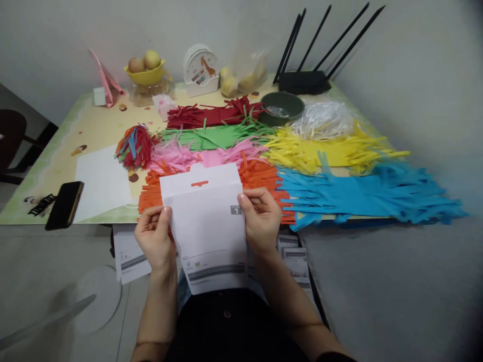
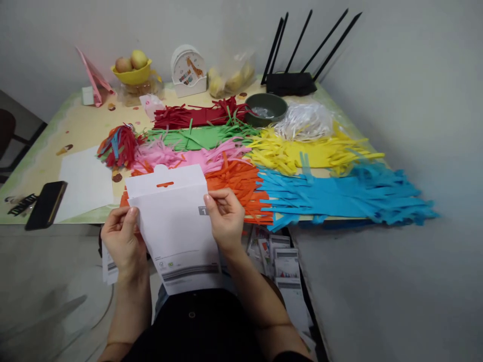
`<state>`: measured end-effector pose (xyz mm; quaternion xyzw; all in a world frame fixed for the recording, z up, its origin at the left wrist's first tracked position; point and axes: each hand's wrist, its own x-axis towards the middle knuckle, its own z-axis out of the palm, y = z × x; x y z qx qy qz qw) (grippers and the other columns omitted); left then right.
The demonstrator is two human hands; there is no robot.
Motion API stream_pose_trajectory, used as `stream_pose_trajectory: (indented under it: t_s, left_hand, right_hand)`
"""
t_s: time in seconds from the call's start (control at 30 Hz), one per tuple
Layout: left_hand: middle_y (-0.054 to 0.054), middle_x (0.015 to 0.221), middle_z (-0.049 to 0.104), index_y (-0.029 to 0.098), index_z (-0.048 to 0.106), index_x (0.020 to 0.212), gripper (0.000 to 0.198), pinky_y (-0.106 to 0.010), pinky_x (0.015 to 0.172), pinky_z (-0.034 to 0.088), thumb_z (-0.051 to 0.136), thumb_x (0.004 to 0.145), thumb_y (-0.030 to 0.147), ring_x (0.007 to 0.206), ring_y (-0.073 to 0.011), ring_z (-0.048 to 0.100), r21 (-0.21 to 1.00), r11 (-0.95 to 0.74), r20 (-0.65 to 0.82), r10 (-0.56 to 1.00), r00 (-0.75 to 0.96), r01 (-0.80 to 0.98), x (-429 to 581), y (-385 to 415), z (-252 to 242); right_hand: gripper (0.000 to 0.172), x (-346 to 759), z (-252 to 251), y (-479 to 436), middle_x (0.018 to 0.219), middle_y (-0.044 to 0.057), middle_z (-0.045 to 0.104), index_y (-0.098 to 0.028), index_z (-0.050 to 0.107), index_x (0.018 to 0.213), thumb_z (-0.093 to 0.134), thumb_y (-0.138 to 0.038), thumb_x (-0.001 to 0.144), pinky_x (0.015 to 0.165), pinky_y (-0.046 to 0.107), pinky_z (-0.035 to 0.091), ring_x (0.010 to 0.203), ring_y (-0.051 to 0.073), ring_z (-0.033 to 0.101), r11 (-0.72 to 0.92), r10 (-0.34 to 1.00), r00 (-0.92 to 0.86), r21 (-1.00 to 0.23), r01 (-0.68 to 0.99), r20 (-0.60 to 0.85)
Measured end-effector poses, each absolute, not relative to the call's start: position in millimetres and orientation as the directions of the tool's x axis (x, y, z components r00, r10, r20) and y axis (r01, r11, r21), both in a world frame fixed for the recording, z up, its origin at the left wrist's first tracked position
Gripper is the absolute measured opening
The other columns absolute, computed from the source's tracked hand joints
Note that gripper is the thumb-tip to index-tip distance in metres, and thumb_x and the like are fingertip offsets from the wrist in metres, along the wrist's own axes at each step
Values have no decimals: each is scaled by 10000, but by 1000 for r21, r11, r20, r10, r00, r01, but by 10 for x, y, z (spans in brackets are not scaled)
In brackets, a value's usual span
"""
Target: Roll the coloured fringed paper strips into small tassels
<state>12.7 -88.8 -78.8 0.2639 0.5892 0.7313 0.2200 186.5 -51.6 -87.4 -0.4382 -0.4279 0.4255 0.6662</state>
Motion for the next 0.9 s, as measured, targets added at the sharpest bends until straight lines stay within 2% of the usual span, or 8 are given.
stream_pose_trajectory:
  t_s: [0.1,0.17,0.27,0.4,0.5,0.6,0.7,0.9]
  left_hand:
    - [47,573,624,158,655,715,214,-164,526,432,822,631,263,497,-58,543,970,-232,101,655,-749,-73,119,-904,-743]
    - [36,609,662,166,687,797,238,-179,556,467,826,622,247,522,-71,579,967,-229,80,684,-725,-109,106,-917,-721]
    - [7,674,702,163,722,848,275,-211,595,503,835,614,253,559,-89,612,976,-188,55,706,-706,-112,68,-929,-720]
    - [27,601,638,155,718,768,228,-187,522,431,829,654,318,505,-70,534,992,-126,108,719,-687,24,-7,-933,-739]
    - [39,562,565,149,712,751,230,-179,484,360,776,742,370,492,-62,452,975,-73,186,784,-592,210,-65,-954,-707]
    - [37,554,510,148,702,735,262,-193,482,333,719,807,399,511,-73,415,928,-66,245,849,-469,366,-126,-985,-650]
    - [28,569,514,149,698,749,271,-198,485,338,694,833,407,521,-82,424,922,-83,234,898,-373,379,-182,-985,-617]
    - [-13,677,652,163,738,973,265,-196,494,408,703,811,370,554,-110,528,927,-146,213,963,-164,344,-243,-855,-551]
  right_hand:
    - [160,1898,-888,-520,679,-36,660,-204,651,923,722,-301,817,554,183,468,591,88,607,215,960,226,-952,-218,165]
    - [239,1939,-890,-515,684,-37,676,-220,665,1036,722,-298,817,570,196,482,596,96,617,178,977,163,-953,-245,141]
    - [225,2017,-875,-497,706,-8,706,-212,694,996,731,-328,806,609,237,525,633,128,656,120,991,84,-964,-236,103]
    - [220,2125,-820,-459,689,5,708,-202,680,870,766,-376,767,572,237,516,598,131,642,73,997,-9,-979,-189,77]
    - [258,2212,-775,-404,647,-14,676,-194,636,787,789,-396,740,534,209,478,553,107,600,92,992,-68,-983,-158,103]
    - [299,2313,-740,-322,607,-34,640,-183,649,852,798,-410,727,519,199,450,529,97,568,80,978,-180,-987,-137,104]
    - [356,2403,-697,-251,623,-32,648,-168,683,1004,777,-401,752,530,203,446,548,105,578,61,943,-319,-992,-110,93]
    - [192,2445,-527,-214,831,21,733,-170,721,978,678,-270,821,611,217,518,718,143,679,190,881,-435,-981,-37,187]
